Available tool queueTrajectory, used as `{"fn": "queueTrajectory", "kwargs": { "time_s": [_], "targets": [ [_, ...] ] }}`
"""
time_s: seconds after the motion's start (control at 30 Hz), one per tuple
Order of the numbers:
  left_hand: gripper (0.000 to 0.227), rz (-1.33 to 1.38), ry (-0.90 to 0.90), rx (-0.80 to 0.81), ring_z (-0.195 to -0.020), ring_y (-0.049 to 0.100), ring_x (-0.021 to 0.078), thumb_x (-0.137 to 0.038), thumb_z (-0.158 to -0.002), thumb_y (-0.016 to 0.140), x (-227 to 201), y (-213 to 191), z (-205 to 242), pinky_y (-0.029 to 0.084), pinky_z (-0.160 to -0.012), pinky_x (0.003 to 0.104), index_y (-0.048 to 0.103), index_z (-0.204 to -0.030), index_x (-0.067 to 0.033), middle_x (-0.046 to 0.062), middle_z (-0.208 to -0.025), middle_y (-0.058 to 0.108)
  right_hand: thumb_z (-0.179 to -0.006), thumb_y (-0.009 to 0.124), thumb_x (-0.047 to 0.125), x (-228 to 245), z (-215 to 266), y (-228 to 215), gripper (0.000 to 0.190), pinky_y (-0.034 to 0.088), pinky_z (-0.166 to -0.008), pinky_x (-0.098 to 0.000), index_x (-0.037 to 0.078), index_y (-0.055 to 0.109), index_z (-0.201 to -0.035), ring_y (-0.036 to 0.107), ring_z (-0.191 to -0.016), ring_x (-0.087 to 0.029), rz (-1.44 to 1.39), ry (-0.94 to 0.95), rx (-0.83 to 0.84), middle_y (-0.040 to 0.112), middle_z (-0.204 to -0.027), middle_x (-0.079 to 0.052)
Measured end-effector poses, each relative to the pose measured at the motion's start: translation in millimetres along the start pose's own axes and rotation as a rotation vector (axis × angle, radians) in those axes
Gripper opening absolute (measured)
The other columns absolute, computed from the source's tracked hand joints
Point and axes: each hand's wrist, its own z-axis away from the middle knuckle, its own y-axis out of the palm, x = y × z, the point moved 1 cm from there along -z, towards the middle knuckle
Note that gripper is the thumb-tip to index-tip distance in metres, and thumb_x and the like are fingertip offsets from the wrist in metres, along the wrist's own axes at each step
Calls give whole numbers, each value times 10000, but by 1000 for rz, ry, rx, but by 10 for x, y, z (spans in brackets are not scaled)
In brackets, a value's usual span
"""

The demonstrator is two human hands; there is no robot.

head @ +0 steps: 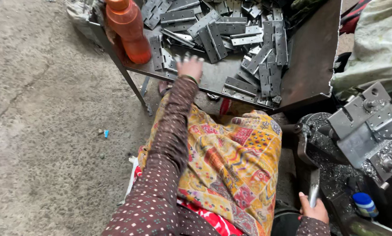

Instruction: The person sits on the floor and repeatedly places metal hinge pieces into a manual punching machine. They operate the lever to punch holes in each piece, then remove and set the finished pieces aside in a metal bin.

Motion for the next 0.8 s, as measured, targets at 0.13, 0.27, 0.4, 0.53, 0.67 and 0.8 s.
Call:
{"fn": "queueTrajectory", "kwargs": {
  "time_s": [0.13,0.27,0.4,0.53,0.67,0.8],
  "targets": [
    [402,59,80,278,-1220,602,291,-111,-949,606,651,-44,-79,308,-1141,602,598,-1344,-189,111,-1355,596,-891,750,403,-22,46,20,454,436,-427,-371,-30,625,-935,534,-397,-213,-37,-20,-8,583,-585,-118],
    [316,100,184,233,-1193,632,322,-137,-953,612,946,-29,-190,510,-1022,449,692,-1247,-220,130,-1266,670,-898,746,386,89,119,-9,407,446,-436,-362,-9,656,-934,546,-402,-208,13,-13,-33,585,-577,-110],
    [334,103,268,74,-1024,672,339,-151,-887,612,1020,-86,-154,533,-856,466,729,-1180,-261,137,-1101,714,-903,739,384,202,226,-30,390,438,-443,-363,0,686,-941,537,-413,-207,-1,13,-8,579,-578,-104],
    [245,57,238,-21,-996,700,317,-225,-913,617,712,-401,122,555,-825,466,770,-1096,-284,82,-1035,753,-895,749,381,238,254,-20,369,444,-445,-359,19,691,-930,530,-417,-204,-47,33,-20,575,-579,-96],
    [175,389,210,-211,-895,704,303,-229,-900,706,-39,-879,330,543,-733,448,792,-1052,-230,63,-1009,770,-878,752,417,224,265,-24,408,452,-448,-369,19,673,-924,535,-418,-202,-111,-12,3,573,-584,-83],
    [319,1588,412,-25,-854,660,113,-42,-875,810,-1140,-1064,318,539,-747,283,712,-1178,-62,24,-987,735,-872,726,462,282,337,-13,423,490,-485,-374,45,691,-939,593,-445,-217,-42,-3,-25,609,-587,-99]
  ]
}}
